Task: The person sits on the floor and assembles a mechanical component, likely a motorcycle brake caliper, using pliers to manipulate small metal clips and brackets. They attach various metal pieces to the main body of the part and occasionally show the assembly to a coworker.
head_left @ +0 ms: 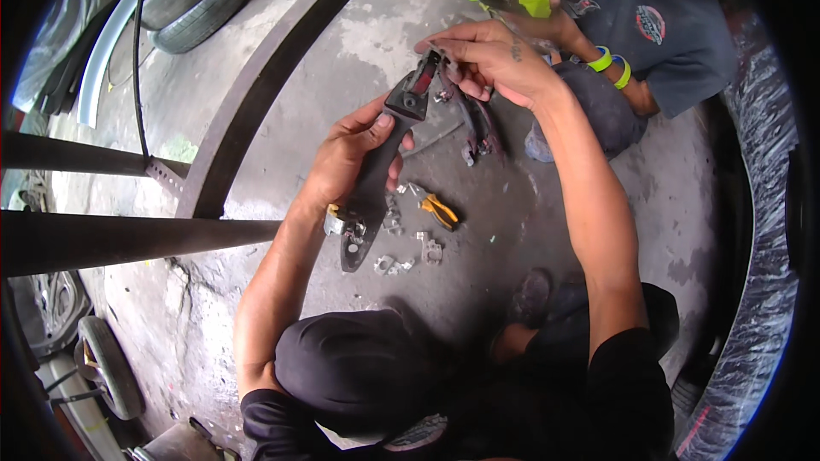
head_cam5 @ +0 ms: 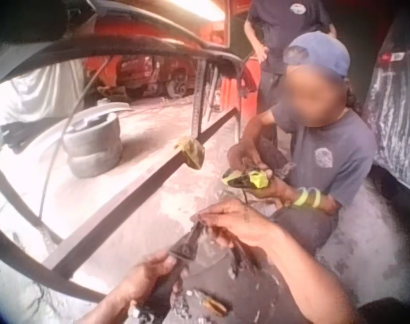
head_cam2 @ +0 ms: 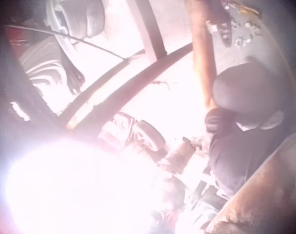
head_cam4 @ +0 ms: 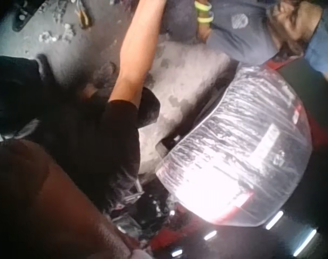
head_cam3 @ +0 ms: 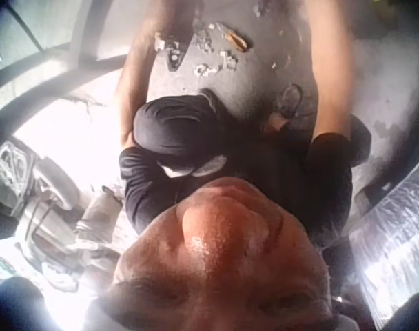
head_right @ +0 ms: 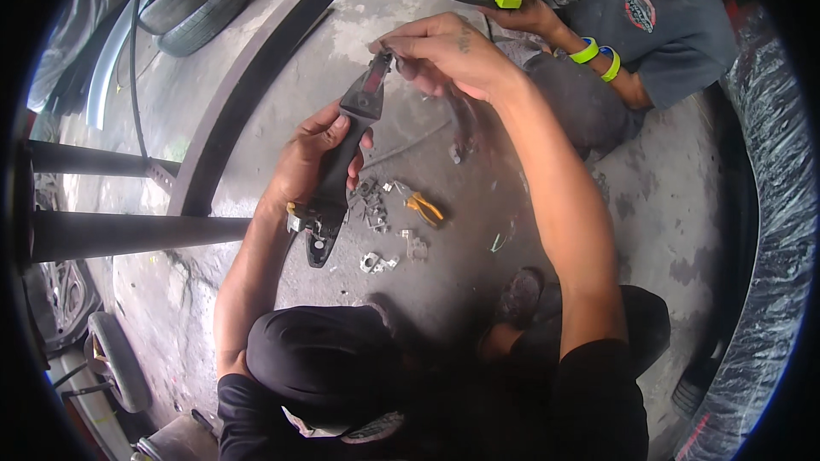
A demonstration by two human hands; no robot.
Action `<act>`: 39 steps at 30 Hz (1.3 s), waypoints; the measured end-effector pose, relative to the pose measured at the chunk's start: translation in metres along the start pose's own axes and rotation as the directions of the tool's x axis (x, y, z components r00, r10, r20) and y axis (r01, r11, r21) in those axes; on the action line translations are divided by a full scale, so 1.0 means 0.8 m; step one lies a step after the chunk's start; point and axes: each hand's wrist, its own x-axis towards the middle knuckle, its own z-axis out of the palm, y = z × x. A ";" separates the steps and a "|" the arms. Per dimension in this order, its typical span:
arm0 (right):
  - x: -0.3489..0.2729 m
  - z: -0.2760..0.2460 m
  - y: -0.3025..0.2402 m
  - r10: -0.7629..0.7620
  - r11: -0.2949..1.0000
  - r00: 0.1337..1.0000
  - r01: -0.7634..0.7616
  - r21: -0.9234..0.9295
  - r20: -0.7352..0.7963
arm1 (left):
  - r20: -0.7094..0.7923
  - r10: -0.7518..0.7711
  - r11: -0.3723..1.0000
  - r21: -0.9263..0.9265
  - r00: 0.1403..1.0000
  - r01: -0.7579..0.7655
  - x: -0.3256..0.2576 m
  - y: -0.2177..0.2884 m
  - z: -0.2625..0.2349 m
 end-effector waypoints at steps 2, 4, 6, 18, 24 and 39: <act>-0.005 0.008 0.001 0.015 0.999 0.999 -0.014 0.043 -0.031 | 0.032 -0.015 1.000 0.014 0.999 0.014 0.000 0.001 -0.002; -0.007 0.013 -0.004 0.037 0.999 0.996 -0.038 -0.010 -0.087 | 0.049 -0.021 1.000 0.020 0.999 0.020 -0.001 0.001 -0.002; -0.004 0.004 -0.002 0.055 0.998 0.997 -0.056 -0.016 -0.056 | 0.052 -0.019 1.000 0.020 0.998 0.018 0.000 0.000 0.000; -0.005 -0.001 0.072 -0.205 0.936 0.904 0.293 0.194 -0.374 | -0.137 0.072 0.966 0.257 0.988 -0.034 0.011 -0.021 -0.023; -0.066 0.114 0.329 0.189 0.884 0.945 -0.282 -0.374 -0.266 | -0.242 -0.015 0.996 0.079 0.970 0.035 0.034 -0.027 -0.081; -0.167 0.190 0.461 0.282 0.545 0.928 -0.365 -0.755 -0.245 | -0.313 0.078 0.995 -0.041 0.947 -0.095 0.037 -0.053 -0.092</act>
